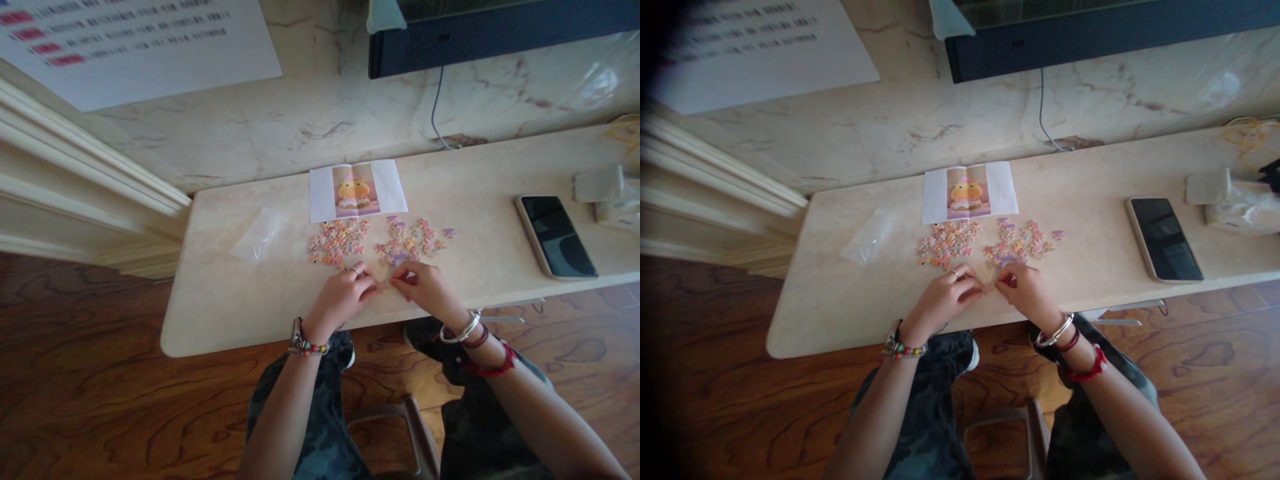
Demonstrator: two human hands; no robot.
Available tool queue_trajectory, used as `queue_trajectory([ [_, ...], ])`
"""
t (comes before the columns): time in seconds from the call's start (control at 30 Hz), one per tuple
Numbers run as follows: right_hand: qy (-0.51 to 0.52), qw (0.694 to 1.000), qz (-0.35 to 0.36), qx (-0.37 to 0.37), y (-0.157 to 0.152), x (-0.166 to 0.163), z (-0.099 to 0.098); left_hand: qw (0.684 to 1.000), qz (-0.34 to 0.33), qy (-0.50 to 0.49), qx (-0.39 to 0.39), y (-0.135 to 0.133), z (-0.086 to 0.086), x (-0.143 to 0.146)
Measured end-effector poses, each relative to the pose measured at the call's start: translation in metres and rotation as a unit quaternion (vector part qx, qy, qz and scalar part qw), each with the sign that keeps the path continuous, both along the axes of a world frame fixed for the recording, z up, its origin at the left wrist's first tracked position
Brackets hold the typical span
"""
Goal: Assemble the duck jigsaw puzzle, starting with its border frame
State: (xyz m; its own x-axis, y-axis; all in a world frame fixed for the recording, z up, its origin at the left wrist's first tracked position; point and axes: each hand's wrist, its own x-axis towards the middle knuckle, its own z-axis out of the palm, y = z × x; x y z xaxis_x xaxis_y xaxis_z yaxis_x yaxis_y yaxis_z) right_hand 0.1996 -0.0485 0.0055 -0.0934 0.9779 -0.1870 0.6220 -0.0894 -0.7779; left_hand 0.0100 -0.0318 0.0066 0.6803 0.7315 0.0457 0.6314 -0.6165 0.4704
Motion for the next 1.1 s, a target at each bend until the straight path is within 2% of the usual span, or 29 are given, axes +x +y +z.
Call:
queue_trajectory([
  [0.13,-0.053,0.996,0.019,0.074,0.002,0.000,-0.002,1.000,0.001,0.003,-0.007,0.000,0.000,0.001],
  [0.23,-0.058,0.993,0.034,0.096,0.003,0.000,-0.003,1.000,0.008,0.009,-0.008,0.000,0.001,0.001],
  [0.5,-0.052,0.995,0.041,0.077,0.005,-0.001,0.000,1.000,0.001,-0.002,-0.004,0.001,0.001,0.000],
  [0.63,-0.042,0.995,0.042,0.083,0.005,-0.003,0.002,0.999,0.030,-0.013,0.014,0.002,0.000,0.007],
  [0.8,0.064,0.996,0.051,0.025,0.016,0.012,0.002,0.998,0.069,-0.015,-0.001,0.003,-0.001,0.018],
  [0.87,0.114,0.993,0.011,0.038,0.024,0.030,0.000,0.996,0.085,-0.016,-0.022,0.004,0.000,0.021],
  [0.93,0.122,0.986,-0.065,0.090,0.033,0.052,-0.004,0.994,0.096,-0.013,-0.045,0.005,0.002,0.022],
  [1.0,0.083,0.980,-0.128,0.126,0.038,0.072,-0.009,0.993,0.103,-0.004,-0.066,0.006,0.005,0.024],
  [1.1,0.012,0.974,-0.164,0.154,0.042,0.088,-0.014,0.990,0.108,0.013,-0.086,0.008,0.008,0.026],
])
